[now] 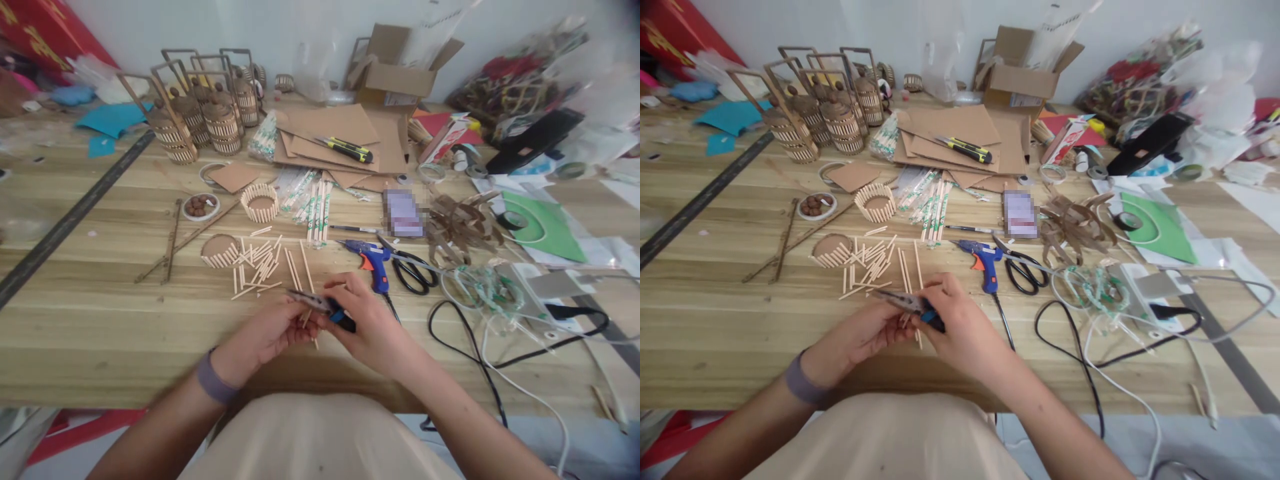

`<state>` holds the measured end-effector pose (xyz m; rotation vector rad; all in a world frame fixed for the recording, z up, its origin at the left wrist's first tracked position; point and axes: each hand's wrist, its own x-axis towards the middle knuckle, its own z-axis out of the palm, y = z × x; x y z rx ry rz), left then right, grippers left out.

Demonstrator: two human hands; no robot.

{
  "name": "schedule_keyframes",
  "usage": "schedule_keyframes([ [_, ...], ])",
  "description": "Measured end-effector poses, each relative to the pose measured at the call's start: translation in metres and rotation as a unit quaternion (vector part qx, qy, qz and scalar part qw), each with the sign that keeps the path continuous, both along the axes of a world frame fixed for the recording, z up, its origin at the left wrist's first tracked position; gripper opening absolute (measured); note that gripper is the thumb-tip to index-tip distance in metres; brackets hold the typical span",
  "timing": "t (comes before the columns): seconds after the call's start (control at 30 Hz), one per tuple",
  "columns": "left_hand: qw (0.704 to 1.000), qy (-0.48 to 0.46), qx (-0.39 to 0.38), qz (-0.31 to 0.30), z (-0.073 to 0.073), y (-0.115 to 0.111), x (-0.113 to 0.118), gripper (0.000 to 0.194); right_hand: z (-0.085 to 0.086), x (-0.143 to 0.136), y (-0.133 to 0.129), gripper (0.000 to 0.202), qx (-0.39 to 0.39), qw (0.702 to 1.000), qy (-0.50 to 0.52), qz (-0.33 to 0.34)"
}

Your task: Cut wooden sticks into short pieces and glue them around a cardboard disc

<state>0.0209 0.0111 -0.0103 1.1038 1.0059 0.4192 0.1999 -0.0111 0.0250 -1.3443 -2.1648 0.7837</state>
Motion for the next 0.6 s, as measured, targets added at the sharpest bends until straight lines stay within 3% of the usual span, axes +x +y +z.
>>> schedule_keyframes([
  [0.1,0.998,0.017,-0.017,0.061,0.005,0.005,-0.021,0.037,-0.009,0.023,0.003,0.011,0.045,0.984,-0.117,-0.129],
  [0.17,0.983,0.101,0.104,0.110,0.007,0.011,-0.038,0.039,-0.014,0.042,0.007,0.017,0.058,0.938,-0.256,-0.225],
  [0.2,0.960,0.173,0.179,0.127,0.007,0.014,-0.046,0.037,-0.017,0.050,0.008,0.020,0.056,0.913,-0.311,-0.257],
  [0.27,0.884,0.322,0.315,0.128,0.003,0.020,-0.057,0.029,-0.022,0.060,0.011,0.024,0.038,0.879,-0.375,-0.291],
  [0.37,0.756,0.411,0.502,0.089,-0.007,0.026,-0.056,0.026,-0.027,0.060,0.015,0.026,-0.010,0.878,-0.376,-0.295],
  [0.43,0.700,0.423,0.572,0.066,-0.012,0.024,-0.042,0.031,-0.026,0.056,0.019,0.027,-0.044,0.882,-0.365,-0.295],
  [0.6,0.673,0.383,0.614,-0.150,-0.015,0.010,0.018,0.078,-0.010,0.061,0.030,0.028,-0.100,0.879,-0.339,-0.319],
])
